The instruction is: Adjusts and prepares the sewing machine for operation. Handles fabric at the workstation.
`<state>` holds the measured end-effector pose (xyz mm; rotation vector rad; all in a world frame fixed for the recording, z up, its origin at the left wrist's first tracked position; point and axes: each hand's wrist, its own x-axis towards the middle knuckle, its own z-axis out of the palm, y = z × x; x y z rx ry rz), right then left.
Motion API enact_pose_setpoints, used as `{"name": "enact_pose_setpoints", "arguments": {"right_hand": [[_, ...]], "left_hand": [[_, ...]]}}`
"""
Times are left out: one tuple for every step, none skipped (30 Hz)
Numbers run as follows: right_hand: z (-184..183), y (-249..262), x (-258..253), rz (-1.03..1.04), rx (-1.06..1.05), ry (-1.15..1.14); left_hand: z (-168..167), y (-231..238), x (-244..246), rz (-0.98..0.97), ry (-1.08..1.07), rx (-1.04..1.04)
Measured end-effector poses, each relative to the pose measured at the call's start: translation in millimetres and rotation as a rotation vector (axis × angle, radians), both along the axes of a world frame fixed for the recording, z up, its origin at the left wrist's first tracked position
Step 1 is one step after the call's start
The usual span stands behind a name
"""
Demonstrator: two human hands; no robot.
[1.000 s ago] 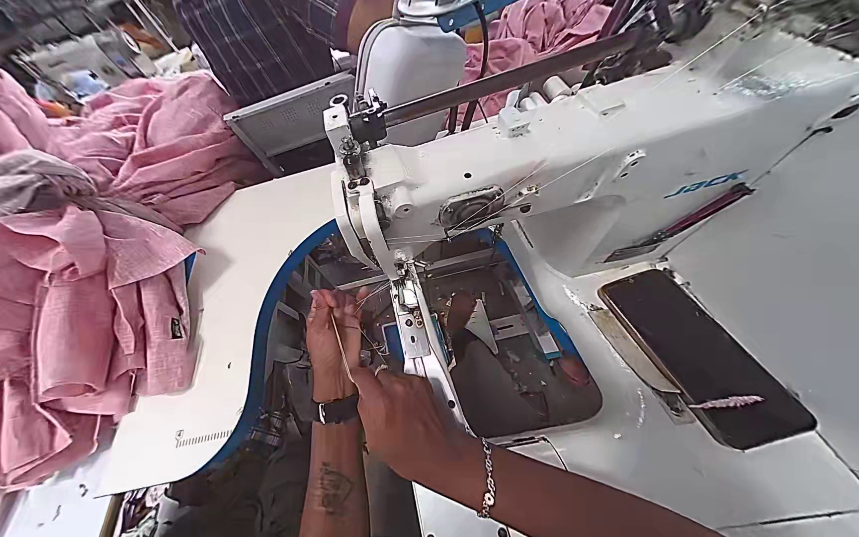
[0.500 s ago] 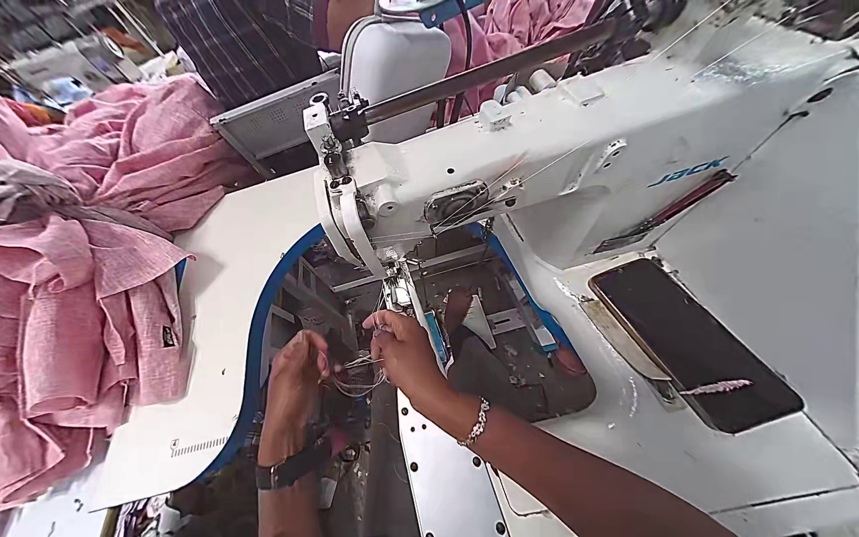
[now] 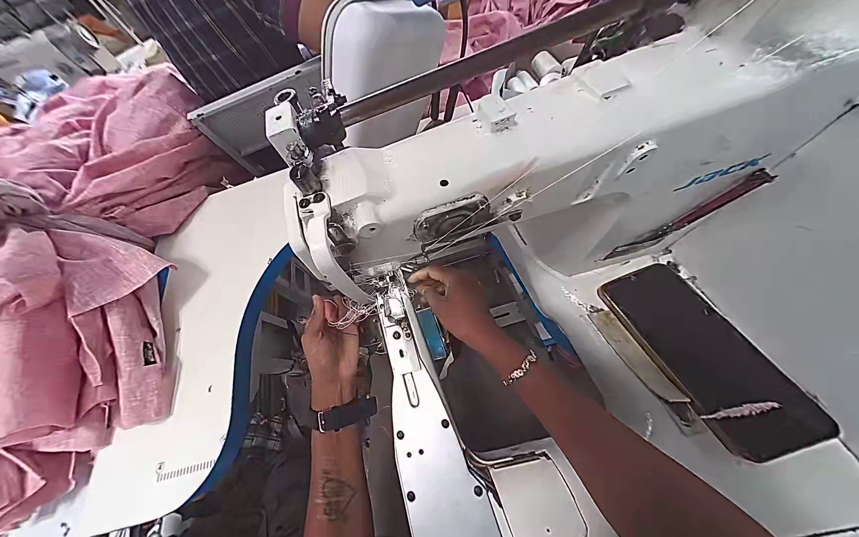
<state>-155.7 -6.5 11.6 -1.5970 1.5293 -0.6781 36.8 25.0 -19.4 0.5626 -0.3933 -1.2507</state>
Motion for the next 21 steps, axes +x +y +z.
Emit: {"name": "enact_pose_setpoints", "arguments": {"right_hand": [[-5,-5,1,0.023,0.052,-0.033],[-6,-7,3,0.024,0.060,-0.037],[-7,-7,6,0.010,0.057,-0.033],[-9,-7,9,-0.005,0.055,-0.034],[-13,-6,11,-0.016,0.047,-0.038],[-16,-5,13,-0.022,0.034,-0.041],[-19,-6,15,-0.031,0.013,-0.040],[-21,-7,17,-0.041,-0.009,-0.032],[-22,-8,19,-0.052,-0.028,-0.013],[-22,-9,20,-0.064,-0.048,0.012],[-21,-8,22,-0.078,-0.066,0.034],[-20,-7,24,-0.092,-0.091,0.057],[-20,-4,27,-0.104,-0.136,0.083],[-21,-1,29,-0.112,-0.205,0.115],[-25,1,32,-0.120,-0.280,0.149],[-28,3,33,-0.123,-0.321,0.162],[-30,4,34,-0.124,-0.349,0.164],[-32,4,33,-0.124,-0.368,0.164],[-32,5,33,-0.124,-0.367,0.165],[-29,6,33,-0.119,-0.335,0.167],[-24,7,33,-0.115,-0.285,0.169]], "left_hand": [[1,-1,4,0.002,0.019,-0.010],[2,-2,9,-0.002,0.036,-0.035],[2,-1,17,-0.006,0.056,-0.069],[2,1,26,-0.020,0.080,-0.104],[2,4,36,-0.034,0.104,-0.136],[1,8,45,-0.033,0.123,-0.156],[1,12,54,-0.019,0.145,-0.167],[3,17,62,0.000,0.149,-0.169],[5,22,69,0.018,0.145,-0.168],[8,28,75,0.033,0.135,-0.166],[9,34,79,0.031,0.127,-0.174],[9,38,81,0.021,0.127,-0.182],[8,40,82,0.005,0.130,-0.185],[6,42,82,-0.011,0.133,-0.181],[3,42,81,-0.014,0.138,-0.168],[1,42,80,-0.017,0.146,-0.158],[-1,42,78,-0.017,0.155,-0.155],[-2,42,76,-0.015,0.159,-0.158],[-2,41,74,-0.016,0.170,-0.172],[-2,42,73,-0.021,0.184,-0.188],[-1,42,73,-0.031,0.194,-0.205]]}}
